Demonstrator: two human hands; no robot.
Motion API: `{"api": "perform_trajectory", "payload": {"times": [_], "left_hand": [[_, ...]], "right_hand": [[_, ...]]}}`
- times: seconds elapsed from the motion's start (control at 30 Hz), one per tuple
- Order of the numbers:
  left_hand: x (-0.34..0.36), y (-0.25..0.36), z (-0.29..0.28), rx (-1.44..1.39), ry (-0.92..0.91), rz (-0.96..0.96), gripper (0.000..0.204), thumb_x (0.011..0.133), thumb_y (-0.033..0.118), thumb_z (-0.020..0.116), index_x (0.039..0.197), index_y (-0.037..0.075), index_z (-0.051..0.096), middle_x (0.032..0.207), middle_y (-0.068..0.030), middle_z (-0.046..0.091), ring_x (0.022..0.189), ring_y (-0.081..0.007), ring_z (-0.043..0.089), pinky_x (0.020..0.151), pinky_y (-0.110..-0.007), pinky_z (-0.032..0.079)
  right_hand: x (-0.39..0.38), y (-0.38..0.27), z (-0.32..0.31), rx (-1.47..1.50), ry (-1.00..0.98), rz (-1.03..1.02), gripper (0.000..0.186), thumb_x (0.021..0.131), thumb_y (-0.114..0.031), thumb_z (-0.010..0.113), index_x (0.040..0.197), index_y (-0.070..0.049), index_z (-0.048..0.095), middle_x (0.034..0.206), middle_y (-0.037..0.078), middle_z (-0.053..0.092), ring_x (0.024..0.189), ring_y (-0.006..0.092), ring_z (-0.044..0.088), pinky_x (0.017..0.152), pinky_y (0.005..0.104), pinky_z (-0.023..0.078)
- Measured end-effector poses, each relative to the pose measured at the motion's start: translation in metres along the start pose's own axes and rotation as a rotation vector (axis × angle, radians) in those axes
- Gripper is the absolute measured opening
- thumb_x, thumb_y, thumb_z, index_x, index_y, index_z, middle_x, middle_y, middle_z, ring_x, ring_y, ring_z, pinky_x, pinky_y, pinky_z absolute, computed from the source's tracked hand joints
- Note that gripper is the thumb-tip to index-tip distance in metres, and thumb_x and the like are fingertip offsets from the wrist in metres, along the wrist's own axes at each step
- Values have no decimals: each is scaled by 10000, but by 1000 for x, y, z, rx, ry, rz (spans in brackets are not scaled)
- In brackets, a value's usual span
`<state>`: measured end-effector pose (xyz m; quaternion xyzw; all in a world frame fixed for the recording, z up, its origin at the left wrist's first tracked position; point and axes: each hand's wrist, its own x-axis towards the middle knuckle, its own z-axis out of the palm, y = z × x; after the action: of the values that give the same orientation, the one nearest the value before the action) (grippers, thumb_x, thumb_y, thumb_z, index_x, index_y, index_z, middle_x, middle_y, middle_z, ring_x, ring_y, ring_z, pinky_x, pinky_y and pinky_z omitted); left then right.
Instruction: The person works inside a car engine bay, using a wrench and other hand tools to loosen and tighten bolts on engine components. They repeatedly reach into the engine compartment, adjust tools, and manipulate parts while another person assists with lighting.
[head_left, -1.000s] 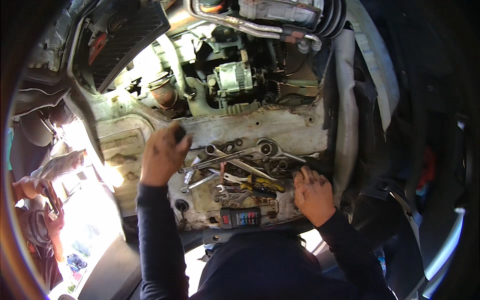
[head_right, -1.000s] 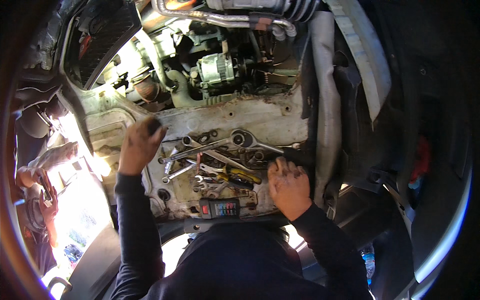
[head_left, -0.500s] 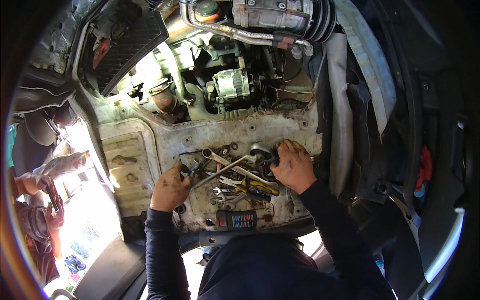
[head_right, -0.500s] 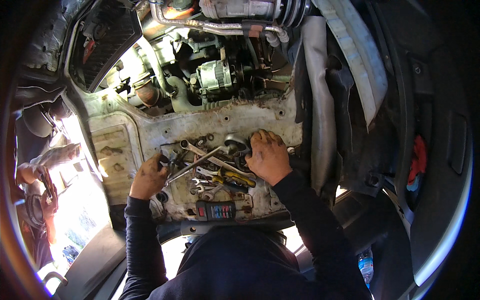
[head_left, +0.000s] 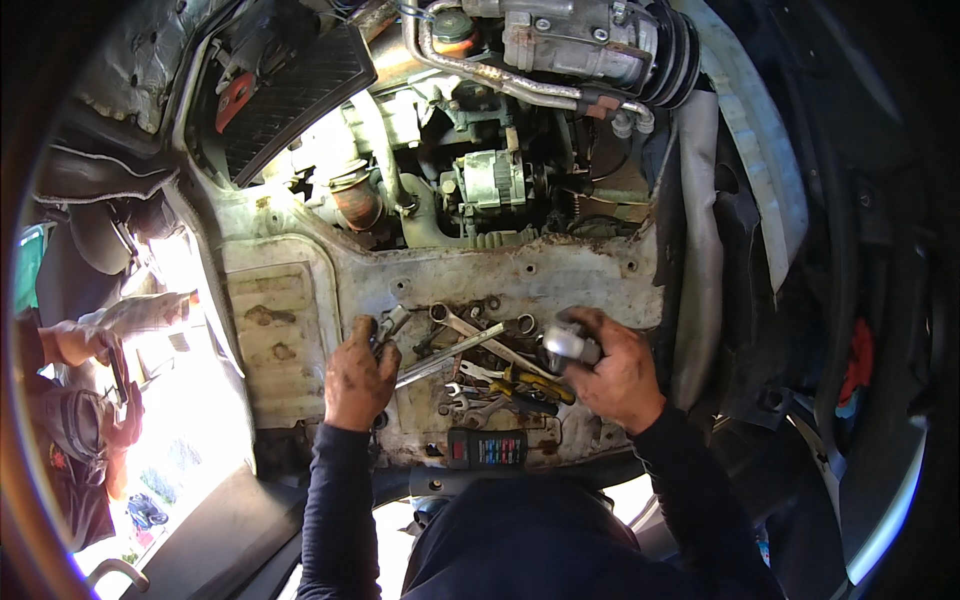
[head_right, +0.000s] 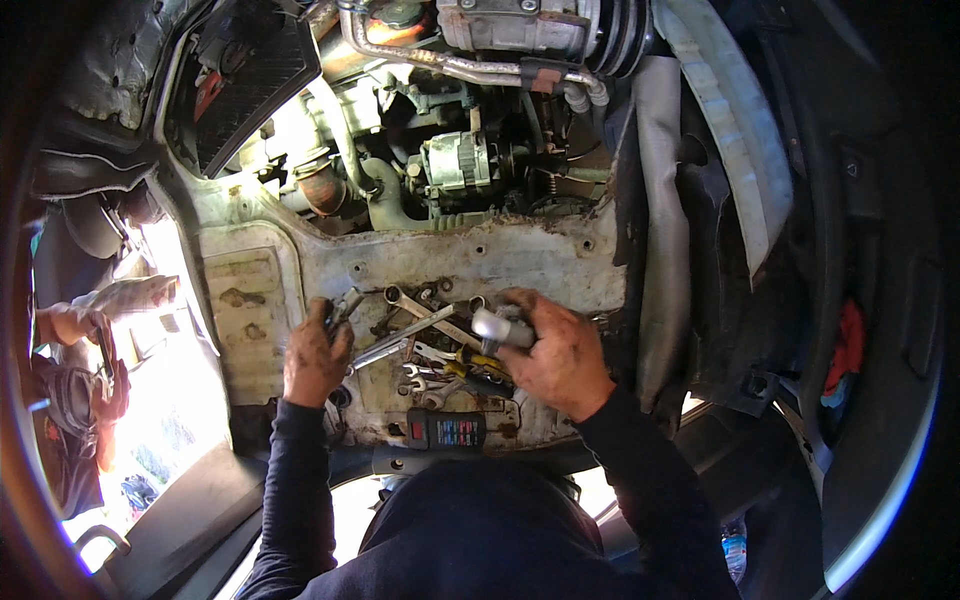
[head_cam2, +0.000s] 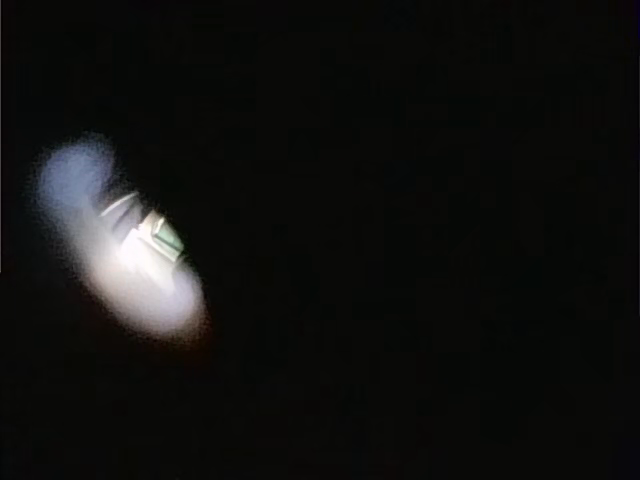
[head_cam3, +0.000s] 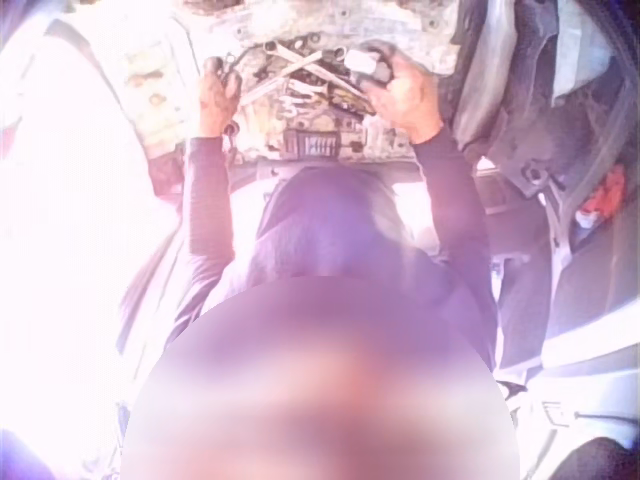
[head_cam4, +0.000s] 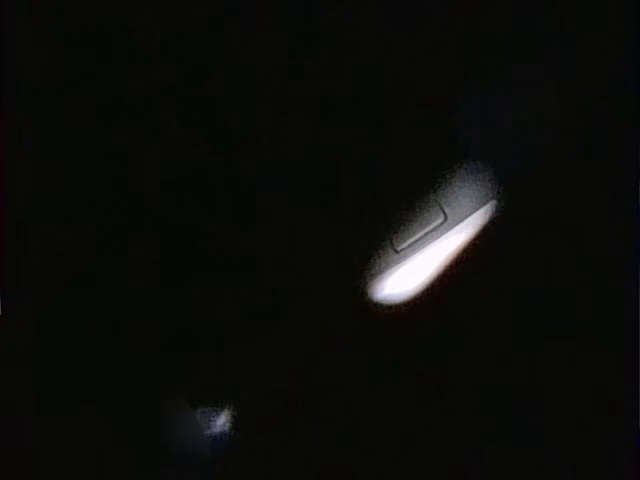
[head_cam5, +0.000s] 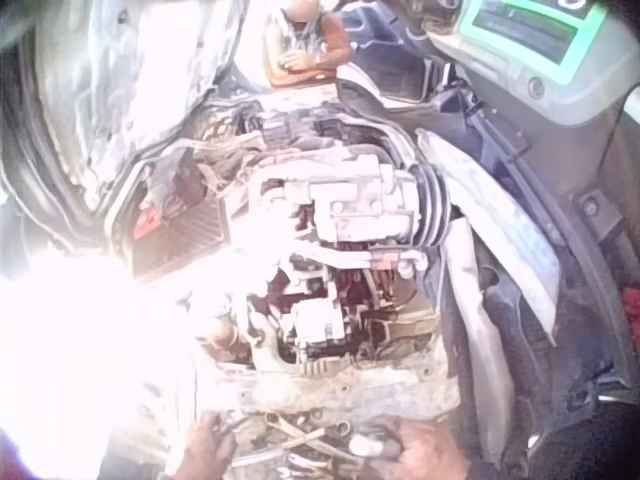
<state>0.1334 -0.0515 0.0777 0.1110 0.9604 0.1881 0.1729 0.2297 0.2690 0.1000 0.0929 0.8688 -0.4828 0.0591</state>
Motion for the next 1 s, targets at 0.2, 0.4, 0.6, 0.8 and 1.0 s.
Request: {"api": "perform_trajectory", "payload": {"times": [0.2,0.4,0.6,0.8,1.0], "left_hand": [[-2,75,-59,-411,-290,207,355,965,197,680,1267,29,603,1102,-279,719,981,-459,711,836,-517,559],[-11,125,-76,-257,-490,466,464,851,326,825,1176,35,666,874,-169,711,806,-406,712,710,-482,565],[-38,136,-96,-372,-668,709,472,859,379,832,1180,63,695,768,-109,684,678,-322,705,613,-428,571],[-58,119,-109,-166,-606,599,505,861,316,845,1242,34,673,832,-110,715,702,-312,707,649,-412,576],[-41,89,-96,-388,-487,80,408,860,209,834,1170,-3,675,976,-219,742,865,-413,740,717,-439,591]], "right_hand": [[16,-50,-3,380,-138,-121,639,792,-185,899,1369,-81,646,1145,116,759,1042,298,747,953,399,578],[6,-62,-42,319,-453,-149,725,694,-135,882,1367,-35,632,1154,186,737,1016,380,741,899,432,594],[-44,-77,-84,428,-506,-141,647,727,-223,903,1295,-18,670,1165,157,748,1006,363,756,864,421,615],[-41,-84,-86,482,-540,-157,422,791,-152,909,1143,20,751,1001,170,786,875,281,795,750,373,642],[-26,-60,-91,-75,-183,43,401,786,-70,824,1166,-4,714,1020,192,768,956,362,762,837,435,613]]}}
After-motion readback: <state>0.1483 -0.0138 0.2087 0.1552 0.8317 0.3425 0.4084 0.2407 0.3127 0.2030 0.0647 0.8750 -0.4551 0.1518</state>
